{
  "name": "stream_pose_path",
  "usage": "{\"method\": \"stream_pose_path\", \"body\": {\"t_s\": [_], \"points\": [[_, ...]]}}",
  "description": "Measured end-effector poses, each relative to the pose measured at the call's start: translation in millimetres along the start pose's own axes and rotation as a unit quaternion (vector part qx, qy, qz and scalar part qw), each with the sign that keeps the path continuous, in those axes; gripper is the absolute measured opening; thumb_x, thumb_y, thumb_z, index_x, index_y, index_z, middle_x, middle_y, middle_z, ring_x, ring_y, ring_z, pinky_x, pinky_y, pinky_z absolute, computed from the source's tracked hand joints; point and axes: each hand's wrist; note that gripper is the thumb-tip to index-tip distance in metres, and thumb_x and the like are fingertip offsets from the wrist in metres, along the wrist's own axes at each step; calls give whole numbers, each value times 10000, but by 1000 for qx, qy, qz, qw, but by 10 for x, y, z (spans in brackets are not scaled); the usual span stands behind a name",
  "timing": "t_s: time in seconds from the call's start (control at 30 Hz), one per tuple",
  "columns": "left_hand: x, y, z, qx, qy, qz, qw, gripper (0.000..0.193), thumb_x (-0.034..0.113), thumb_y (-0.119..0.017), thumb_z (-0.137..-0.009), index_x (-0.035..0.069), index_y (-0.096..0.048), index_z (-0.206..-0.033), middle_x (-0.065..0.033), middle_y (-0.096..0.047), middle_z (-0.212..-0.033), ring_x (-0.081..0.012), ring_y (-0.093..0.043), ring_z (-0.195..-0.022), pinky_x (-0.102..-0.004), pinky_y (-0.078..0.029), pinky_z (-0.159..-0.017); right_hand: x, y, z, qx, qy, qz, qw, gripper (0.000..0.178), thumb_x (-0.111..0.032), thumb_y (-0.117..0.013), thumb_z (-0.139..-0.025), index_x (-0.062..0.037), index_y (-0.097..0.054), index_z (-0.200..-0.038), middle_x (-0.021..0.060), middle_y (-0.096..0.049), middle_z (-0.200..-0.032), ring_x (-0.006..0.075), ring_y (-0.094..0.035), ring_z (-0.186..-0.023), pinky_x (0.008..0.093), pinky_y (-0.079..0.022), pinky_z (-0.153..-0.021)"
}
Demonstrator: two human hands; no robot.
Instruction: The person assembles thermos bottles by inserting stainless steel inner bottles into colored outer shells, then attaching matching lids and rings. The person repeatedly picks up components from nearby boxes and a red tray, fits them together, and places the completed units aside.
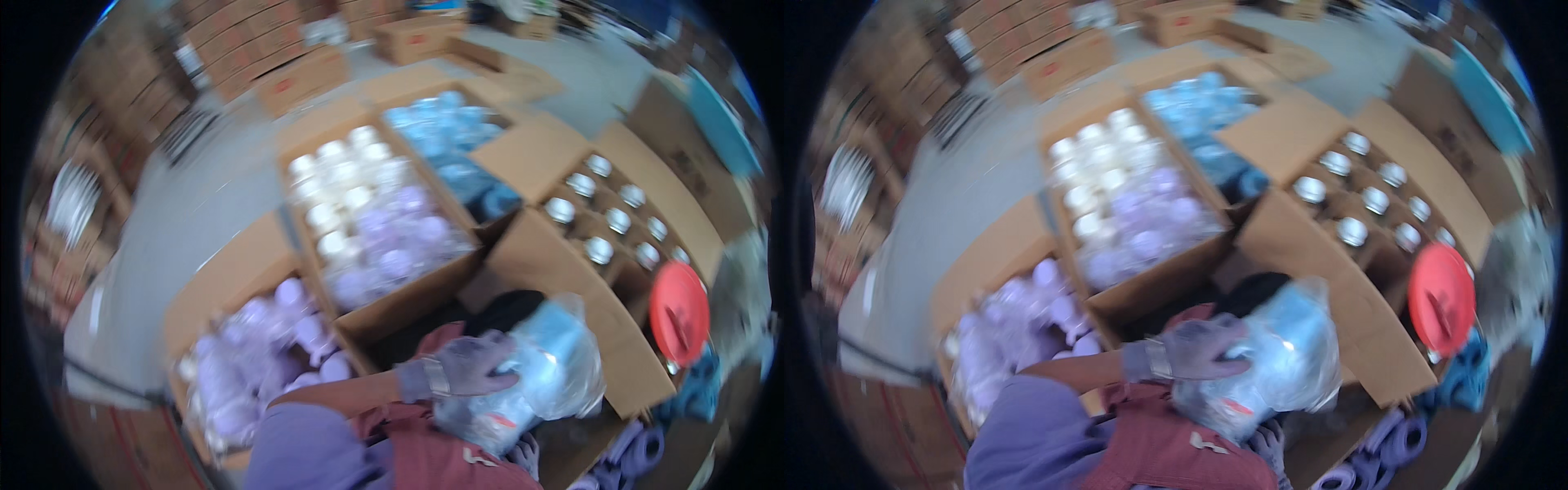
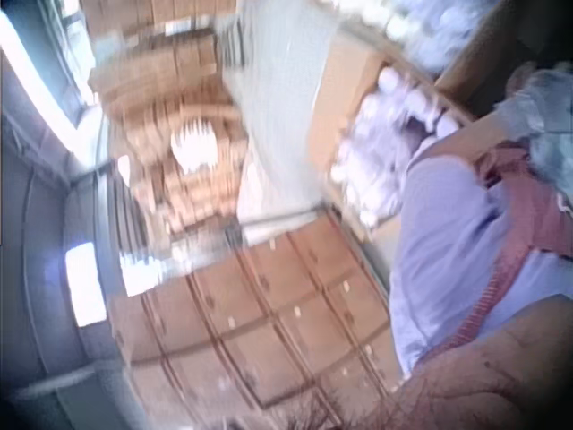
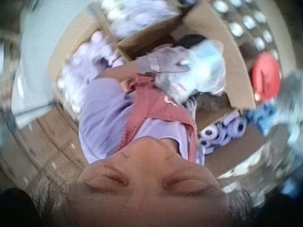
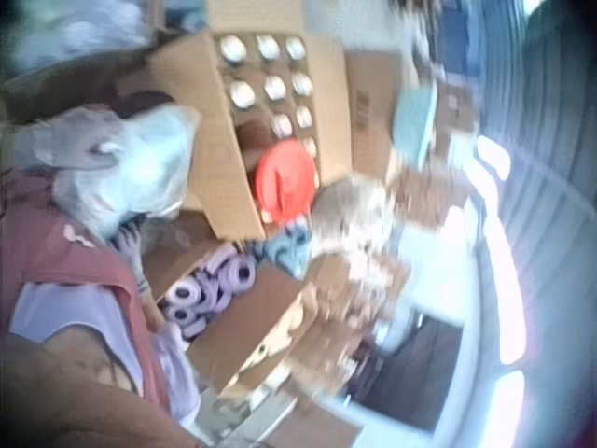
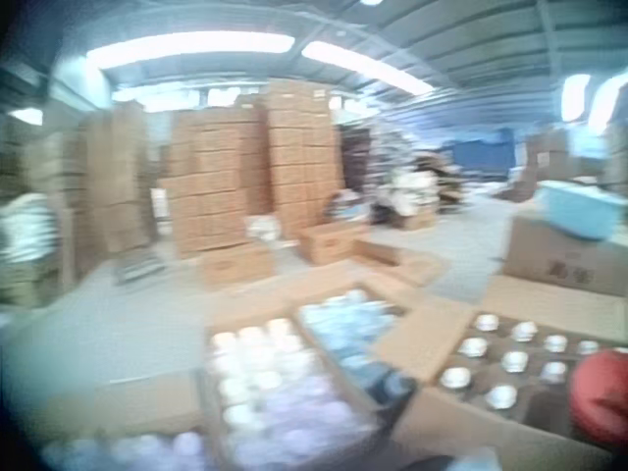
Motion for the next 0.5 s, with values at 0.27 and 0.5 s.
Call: {"method": "stream_pose_path", "body": {"t_s": [0.27,0.5], "points": [[-1396,229,2120,184,242,282,910,417,319,-640,-911,3,-596,-1180,-145,-674,-1025,-259,-684,-839,-376,-556,-744,-481,411,-1662,0,3,-201,980,243,-205,-614,-828,-10,-662,-964,200,-632,-946,407,-634,-828,443,-533,-692],[-1698,9,4596,542,312,329,707,368,227,-620,-937,-11,-576,-1215,-122,-667,-1075,-233,-682,-871,-341,-601,-720,-1217,-1037,-3243,-96,245,-168,950,372,-224,-609,-873,-51,-595,-1202,178,-590,-1202,363,-596,-1066,469,-448,-989]]}}
Point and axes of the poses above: each hand's wrist, its own z-axis away from the middle knuckle, its own y-axis out of the back of the hand, x = y × z
